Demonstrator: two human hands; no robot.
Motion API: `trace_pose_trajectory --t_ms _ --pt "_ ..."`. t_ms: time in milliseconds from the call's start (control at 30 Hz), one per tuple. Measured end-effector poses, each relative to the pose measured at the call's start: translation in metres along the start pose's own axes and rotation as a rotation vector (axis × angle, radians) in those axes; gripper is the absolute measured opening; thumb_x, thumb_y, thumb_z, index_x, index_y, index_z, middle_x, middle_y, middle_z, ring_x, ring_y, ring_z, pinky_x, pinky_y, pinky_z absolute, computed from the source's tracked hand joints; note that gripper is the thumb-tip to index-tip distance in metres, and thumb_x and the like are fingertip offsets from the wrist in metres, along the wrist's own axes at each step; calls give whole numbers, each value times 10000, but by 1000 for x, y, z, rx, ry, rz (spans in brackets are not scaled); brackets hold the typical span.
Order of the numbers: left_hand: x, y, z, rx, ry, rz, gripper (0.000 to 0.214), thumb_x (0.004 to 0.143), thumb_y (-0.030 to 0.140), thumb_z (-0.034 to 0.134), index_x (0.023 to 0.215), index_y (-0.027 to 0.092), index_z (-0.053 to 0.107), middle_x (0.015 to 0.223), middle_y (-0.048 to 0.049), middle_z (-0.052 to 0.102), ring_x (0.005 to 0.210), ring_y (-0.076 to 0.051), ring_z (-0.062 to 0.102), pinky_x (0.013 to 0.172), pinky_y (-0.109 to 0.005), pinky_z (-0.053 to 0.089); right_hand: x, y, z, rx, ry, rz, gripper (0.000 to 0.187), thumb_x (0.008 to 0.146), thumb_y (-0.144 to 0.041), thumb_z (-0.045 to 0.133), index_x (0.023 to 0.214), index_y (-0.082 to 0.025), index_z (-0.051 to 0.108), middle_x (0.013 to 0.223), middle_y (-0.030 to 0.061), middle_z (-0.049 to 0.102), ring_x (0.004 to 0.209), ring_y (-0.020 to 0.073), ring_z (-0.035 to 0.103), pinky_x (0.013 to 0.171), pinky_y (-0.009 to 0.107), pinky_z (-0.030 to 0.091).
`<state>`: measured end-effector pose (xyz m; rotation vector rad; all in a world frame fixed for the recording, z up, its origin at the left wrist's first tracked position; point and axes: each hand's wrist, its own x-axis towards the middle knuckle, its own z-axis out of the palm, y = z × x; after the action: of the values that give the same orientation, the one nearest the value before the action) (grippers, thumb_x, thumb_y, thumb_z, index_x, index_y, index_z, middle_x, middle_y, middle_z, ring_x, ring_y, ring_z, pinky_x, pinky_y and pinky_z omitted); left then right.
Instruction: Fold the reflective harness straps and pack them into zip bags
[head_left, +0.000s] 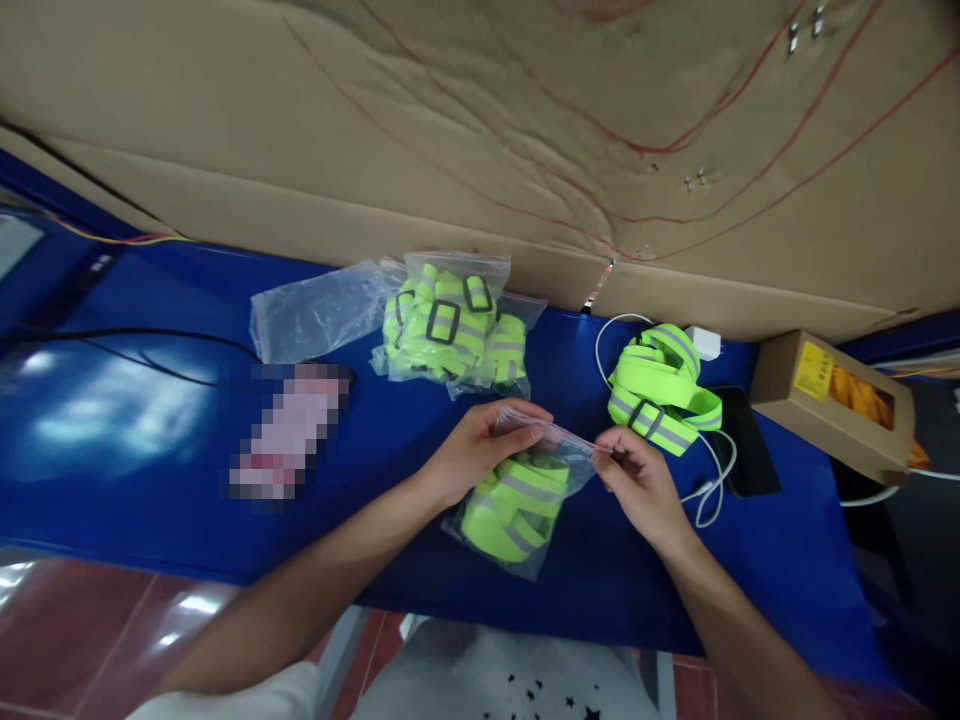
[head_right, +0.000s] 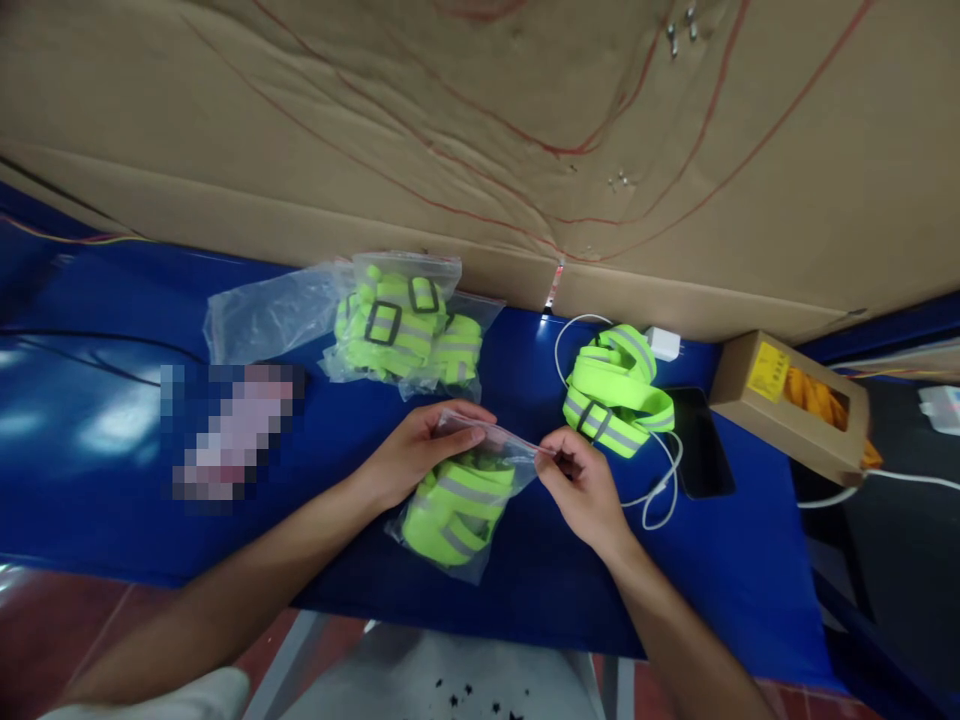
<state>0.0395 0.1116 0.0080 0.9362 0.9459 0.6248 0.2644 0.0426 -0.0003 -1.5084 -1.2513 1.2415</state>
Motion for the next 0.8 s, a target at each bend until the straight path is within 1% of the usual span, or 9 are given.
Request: trace_pose_trajectory --t_ms 133,300,467,600,800 --pt "-3 2 2 1 0 -10 273 808 365 822 1015 194 771 857 -13 757 738 -140 660 693 -235 479 -2 2 1 10 -22 11 267 946 -447 641 850 -202 600 735 -17 540 585 102 476 545 240 391" --pt "-6 2 5 32 -20 -24 270 816 378 814 1013 198 769 860 -18 754 746 -141 654 689 -230 470 -3 3 1 4 -65 0 268 958 -430 621 817 -205 578 704 -28 486 590 107 458 551 241 379" --pt "-5 -1 6 32 -11 -18 320 805 409 822 1031 188 767 885 -30 747 764 -151 646 714 -245 476 -1 8 6 -30 -105 -35 238 978 -436 591 898 -212 602 765 -17 530 644 121 481 586 249 385" --pt "-5 -1 8 39 4 -14 345 786 421 834 1012 169 770 890 -40 741 801 -167 647 742 -254 470 2 16 10 -87 -94 -66 297 992 -474 572 862 -208 596 697 -27 494 606 119 433 563 257 334" --pt "-3 -3 8 35 6 -1 393 746 453 860 992 160 766 893 -48 737 841 -189 650 777 -273 466 4 18 13 -24 -94 -51 370 966 -555 595 847 -205 587 683 -34 461 593 114 430 552 249 339"
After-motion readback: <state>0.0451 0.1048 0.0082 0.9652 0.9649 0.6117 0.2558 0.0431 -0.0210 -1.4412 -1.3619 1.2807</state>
